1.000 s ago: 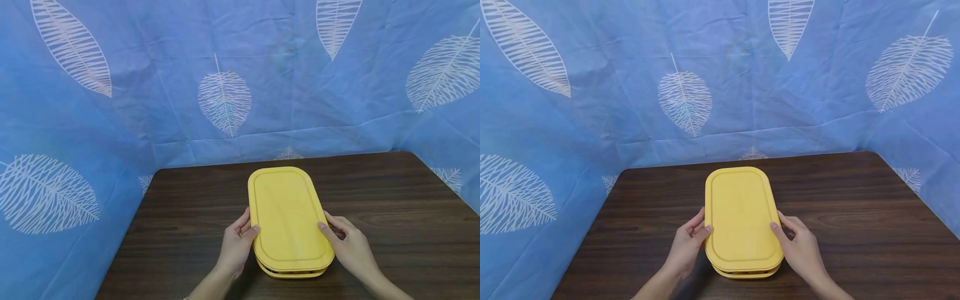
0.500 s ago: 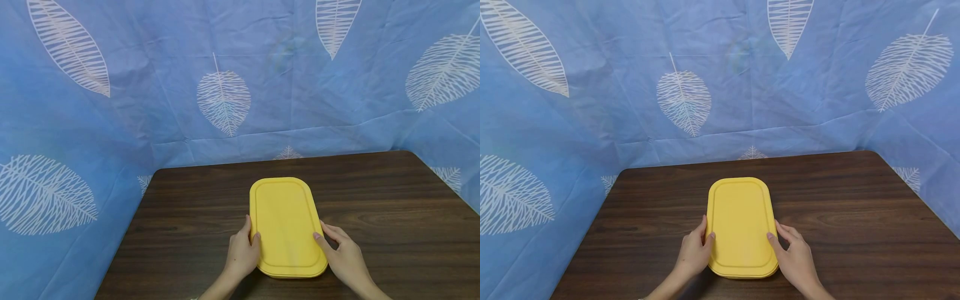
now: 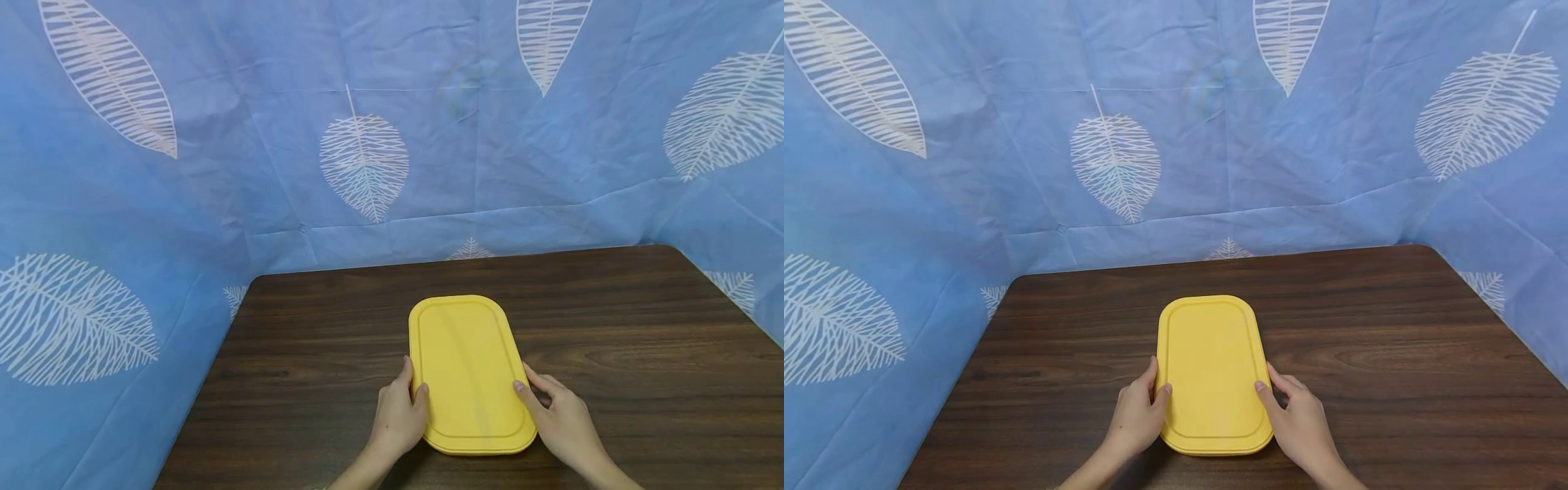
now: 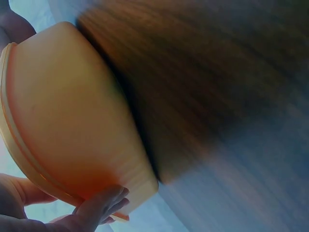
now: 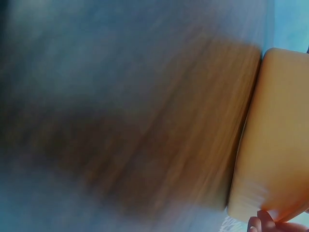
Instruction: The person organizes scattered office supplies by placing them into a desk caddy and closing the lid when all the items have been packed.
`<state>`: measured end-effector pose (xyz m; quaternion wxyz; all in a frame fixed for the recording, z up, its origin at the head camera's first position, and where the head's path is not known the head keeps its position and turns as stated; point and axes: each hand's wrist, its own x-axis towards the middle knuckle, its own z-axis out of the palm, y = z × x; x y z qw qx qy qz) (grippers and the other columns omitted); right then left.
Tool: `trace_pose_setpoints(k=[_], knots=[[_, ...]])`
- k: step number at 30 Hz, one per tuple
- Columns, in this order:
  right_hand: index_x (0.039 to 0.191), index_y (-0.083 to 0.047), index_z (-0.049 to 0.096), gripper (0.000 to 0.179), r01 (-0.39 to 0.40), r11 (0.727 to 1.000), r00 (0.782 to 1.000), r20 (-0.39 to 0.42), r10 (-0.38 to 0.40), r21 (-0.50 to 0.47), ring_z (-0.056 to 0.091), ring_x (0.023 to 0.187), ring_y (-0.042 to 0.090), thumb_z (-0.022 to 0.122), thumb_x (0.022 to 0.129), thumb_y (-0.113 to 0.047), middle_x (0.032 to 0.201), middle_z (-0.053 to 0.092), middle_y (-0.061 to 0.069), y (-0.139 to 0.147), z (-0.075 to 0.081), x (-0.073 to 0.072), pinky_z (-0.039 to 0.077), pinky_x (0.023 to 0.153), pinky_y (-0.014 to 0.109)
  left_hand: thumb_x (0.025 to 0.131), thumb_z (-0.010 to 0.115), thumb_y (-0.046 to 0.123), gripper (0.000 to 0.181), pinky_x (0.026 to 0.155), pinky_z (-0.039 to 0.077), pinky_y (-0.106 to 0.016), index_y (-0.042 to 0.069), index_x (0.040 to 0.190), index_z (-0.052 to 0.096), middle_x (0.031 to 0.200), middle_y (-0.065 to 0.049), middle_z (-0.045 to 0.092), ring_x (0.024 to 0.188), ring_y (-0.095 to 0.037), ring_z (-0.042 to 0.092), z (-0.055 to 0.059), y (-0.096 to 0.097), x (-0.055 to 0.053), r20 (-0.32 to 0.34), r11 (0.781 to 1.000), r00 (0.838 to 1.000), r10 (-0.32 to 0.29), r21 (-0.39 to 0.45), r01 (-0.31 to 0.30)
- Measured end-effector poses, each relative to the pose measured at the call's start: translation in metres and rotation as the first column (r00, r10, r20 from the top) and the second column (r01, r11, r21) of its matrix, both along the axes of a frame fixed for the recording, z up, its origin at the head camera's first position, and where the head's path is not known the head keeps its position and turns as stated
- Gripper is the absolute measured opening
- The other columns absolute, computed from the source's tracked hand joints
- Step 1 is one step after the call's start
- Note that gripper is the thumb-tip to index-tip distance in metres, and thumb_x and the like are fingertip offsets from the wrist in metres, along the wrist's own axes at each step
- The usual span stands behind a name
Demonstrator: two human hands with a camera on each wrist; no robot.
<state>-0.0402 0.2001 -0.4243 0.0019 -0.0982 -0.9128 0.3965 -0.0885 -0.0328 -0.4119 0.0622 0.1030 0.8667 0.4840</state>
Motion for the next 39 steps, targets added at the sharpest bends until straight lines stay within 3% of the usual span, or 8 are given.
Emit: trace_pose_setpoints(k=[8,14,16,18,22,27,33,39], knots=[[0.137,0.006,0.047,0.056,-0.022,0.996,0.997,-0.076,0.028,0.083,0.064,0.087,0.018,0.053,0.1,-0.035,0.102,0.067,0.005,-0.0009,-0.0001,-0.0003,0.057,0.074,0.036,0.099,0.052,0.01,0.056,0.08,0.058,-0.039,-0.012,0.145,0.029,0.133,-0.032,0.054,0.106,-0.033,0.067,0.0003,0.0004,0.0011,0.009,1.0,1.0,0.006,-0.011,-0.006],[0.14,0.007,0.043,0.057,-0.039,0.993,0.998,-0.042,0.044,0.108,0.042,0.058,0.007,0.051,0.101,-0.034,0.084,0.059,0.001,-0.0029,0.0012,-0.0009,0.043,0.05,0.023,0.099,0.051,0.009,0.056,0.07,0.059,-0.032,-0.014,0.144,0.029,0.126,-0.035,0.057,0.088,-0.027,0.072,-0.0023,0.0,0.0013,-0.017,1.0,1.0,-0.008,-0.025,0.008],[0.141,0.008,0.04,0.06,-0.053,0.99,0.998,-0.022,0.057,0.133,0.053,0.063,0.015,0.048,0.102,-0.036,0.093,0.066,0.012,-0.0031,0.0025,-0.0002,0.048,0.054,0.026,0.099,0.05,0.008,0.054,0.062,0.057,-0.026,-0.016,0.143,0.03,0.118,-0.035,0.061,0.073,-0.021,0.071,-0.0039,-0.0003,0.0012,-0.061,0.998,0.998,-0.028,-0.063,0.024],[0.142,0.008,0.038,0.062,-0.078,0.98,0.997,-0.009,0.081,0.183,0.066,0.083,0.033,0.044,0.103,-0.039,0.111,0.066,0.026,-0.0029,0.0032,0.0005,0.056,0.07,0.039,0.099,0.05,0.008,0.054,0.054,0.051,-0.02,-0.017,0.142,0.03,0.107,-0.034,0.065,0.059,-0.014,0.064,-0.0052,-0.0008,0.0009,-0.106,0.993,0.993,-0.052,-0.114,0.04],[0.142,0.009,0.038,0.061,-0.109,0.956,0.993,-0.02,0.119,0.273,0.051,0.119,0.053,0.041,0.104,-0.039,0.132,0.052,0.034,-0.0021,0.0041,0.0031,0.045,0.092,0.065,0.099,0.049,0.009,0.054,0.049,0.047,-0.016,-0.019,0.141,0.031,0.096,-0.028,0.068,0.055,-0.01,0.061,-0.0054,-0.0021,-0.0004,-0.155,0.975,0.983,-0.104,-0.212,0.07],[0.138,0.012,0.042,0.058,-0.108,0.944,0.989,-0.063,0.134,0.313,0.054,0.115,0.053,0.044,0.103,-0.034,0.127,0.055,0.035,-0.0007,0.0054,0.005,0.046,0.09,0.066,0.099,0.049,0.01,0.054,0.055,0.055,-0.02,-0.02,0.14,0.032,0.104,-0.029,0.067,0.061,-0.015,0.068,-0.0026,-0.0027,-0.0023,-0.167,0.948,0.973,-0.16,-0.301,0.104],[0.141,0.01,0.04,0.061,-0.121,0.933,0.991,-0.019,0.135,0.338,0.053,0.118,0.052,0.041,0.104,-0.038,0.13,0.055,0.034,-0.0033,0.0078,0.0021,0.045,0.092,0.065,0.099,0.05,0.014,0.054,0.065,0.06,-0.036,-0.017,0.14,0.035,0.133,-0.034,0.052,0.087,-0.036,0.072,-0.0026,-0.0028,-0.0006,-0.206,0.91,0.966,-0.156,-0.41,0.06],[0.139,0.013,0.041,0.06,-0.122,0.927,0.99,-0.026,0.14,0.356,0.054,0.116,0.053,0.044,0.103,-0.036,0.128,0.055,0.035,-0.0052,0.0073,0.0019,0.046,0.09,0.065,0.1,0.049,0.017,0.055,0.063,0.06,-0.037,-0.014,0.143,0.034,0.137,-0.034,0.049,0.088,-0.037,0.071,-0.0046,-0.0035,-0.0003,-0.186,0.906,0.972,-0.141,-0.421,0.051]])
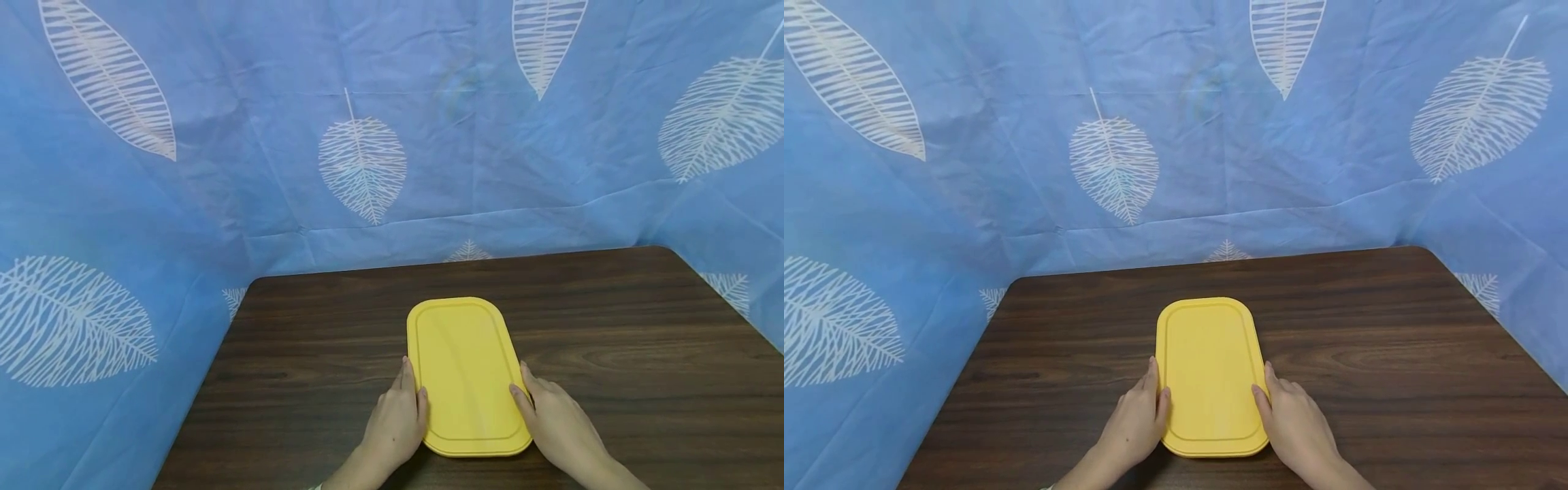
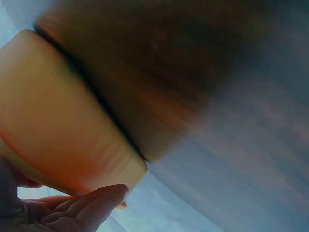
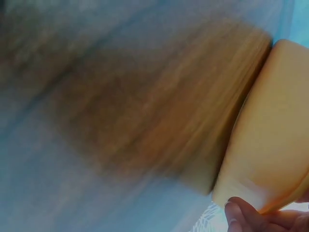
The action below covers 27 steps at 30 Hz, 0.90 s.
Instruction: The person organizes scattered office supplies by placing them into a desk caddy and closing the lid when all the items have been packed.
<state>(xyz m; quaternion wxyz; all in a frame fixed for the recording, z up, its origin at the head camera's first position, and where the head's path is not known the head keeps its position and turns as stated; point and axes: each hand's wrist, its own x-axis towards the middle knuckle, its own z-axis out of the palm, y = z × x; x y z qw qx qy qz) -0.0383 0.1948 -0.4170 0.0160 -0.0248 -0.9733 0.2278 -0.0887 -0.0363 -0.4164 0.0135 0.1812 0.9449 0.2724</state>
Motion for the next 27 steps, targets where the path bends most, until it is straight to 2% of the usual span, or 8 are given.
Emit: trace_pose_setpoints(k=[2,4,6,9,12,17,22,27], knots=[[0.138,0.014,0.042,0.058,-0.004,1.0,1.0,-0.029,0.004,0.01,0.057,0.112,0.051,0.048,0.102,-0.032,0.125,0.057,0.035,0.0,0.0,0.0,0.048,0.088,0.062,0.101,0.048,0.02,0.056,0.073,0.059,-0.042,-0.013,0.144,0.033,0.139,-0.032,0.047,0.103,-0.039,0.067,-0.001,0.0,0.0,0.022,1.0,1.0,0.007,0.003,-0.007],[0.138,0.014,0.041,0.058,-0.007,1.0,0.998,-0.059,0.008,0.02,0.06,0.107,0.047,0.05,0.101,-0.029,0.122,0.06,0.033,0.0,0.0,0.0,0.051,0.085,0.058,0.102,0.047,0.023,0.057,0.089,0.055,-0.047,-0.012,0.145,0.032,0.144,-0.031,0.043,0.121,-0.04,0.057,-0.002,-0.002,-0.001,0.036,1.0,0.999,0.0,0.006,-0.001],[0.141,0.012,0.038,0.059,-0.011,0.999,0.997,-0.08,0.014,0.037,0.06,0.108,0.045,0.051,0.1,-0.028,0.123,0.06,0.031,0.0,-0.001,-0.001,0.051,0.085,0.057,0.103,0.044,0.027,0.058,0.103,0.045,-0.051,-0.011,0.146,0.031,0.149,-0.03,0.036,0.135,-0.041,0.043,-0.004,-0.003,-0.001,0.035,1.0,0.999,-0.019,0.002,0.019],[0.145,0.009,0.034,0.06,-0.021,0.997,0.995,-0.1,0.028,0.068,0.057,0.115,0.046,0.053,0.1,-0.026,0.13,0.056,0.03,0.0,0.0,-0.001,0.047,0.089,0.061,0.105,0.038,0.032,0.06,0.114,0.031,-0.054,-0.01,0.147,0.029,0.154,-0.028,0.027,0.144,-0.041,0.027,-0.007,-0.006,-0.001,0.002,0.998,0.998,-0.058,-0.013,0.058],[0.146,0.007,0.035,0.06,-0.028,0.994,0.993,-0.113,0.04,0.101,0.052,0.122,0.048,0.054,0.099,-0.025,0.137,0.051,0.029,-0.002,0.002,-0.001,0.041,0.094,0.068,0.106,0.033,0.036,0.062,0.116,0.026,-0.055,-0.009,0.148,0.028,0.156,-0.025,0.024,0.147,-0.039,0.02,-0.01,-0.009,0.0,-0.032,0.996,0.997,-0.077,-0.038,0.075],[0.144,0.007,0.037,0.058,-0.036,0.991,0.992,-0.114,0.051,0.127,0.053,0.122,0.048,0.055,0.098,-0.025,0.139,0.051,0.027,-0.003,0.003,0.0,0.04,0.092,0.071,0.106,0.03,0.037,0.062,0.116,0.027,-0.053,-0.009,0.147,0.028,0.156,-0.025,0.024,0.147,-0.037,0.02,-0.011,-0.01,0.0,-0.054,0.994,0.994,-0.095,-0.067,0.091],[0.141,0.007,0.043,0.056,-0.05,0.984,0.984,-0.158,0.078,0.172,0.056,0.119,0.045,0.057,0.097,-0.024,0.137,0.054,0.026,-0.002,0.004,-0.002,0.044,0.09,0.066,0.106,0.028,0.037,0.062,0.117,0.026,-0.053,-0.009,0.148,0.028,0.156,-0.026,0.024,0.147,-0.037,0.02,-0.011,-0.011,-0.002,-0.06,0.99,0.992,-0.109,-0.097,0.103],[0.14,0.007,0.044,0.055,-0.051,0.976,0.974,-0.203,0.095,0.212,0.057,0.118,0.043,0.055,0.098,-0.027,0.137,0.054,0.025,0.001,0.006,-0.009,0.047,0.087,0.061,0.106,0.026,0.04,0.063,0.118,0.025,-0.053,-0.007,0.148,0.029,0.157,-0.024,0.025,0.148,-0.036,0.021,-0.01,-0.013,-0.009,-0.082,0.99,0.992,-0.1,-0.108,0.091]])
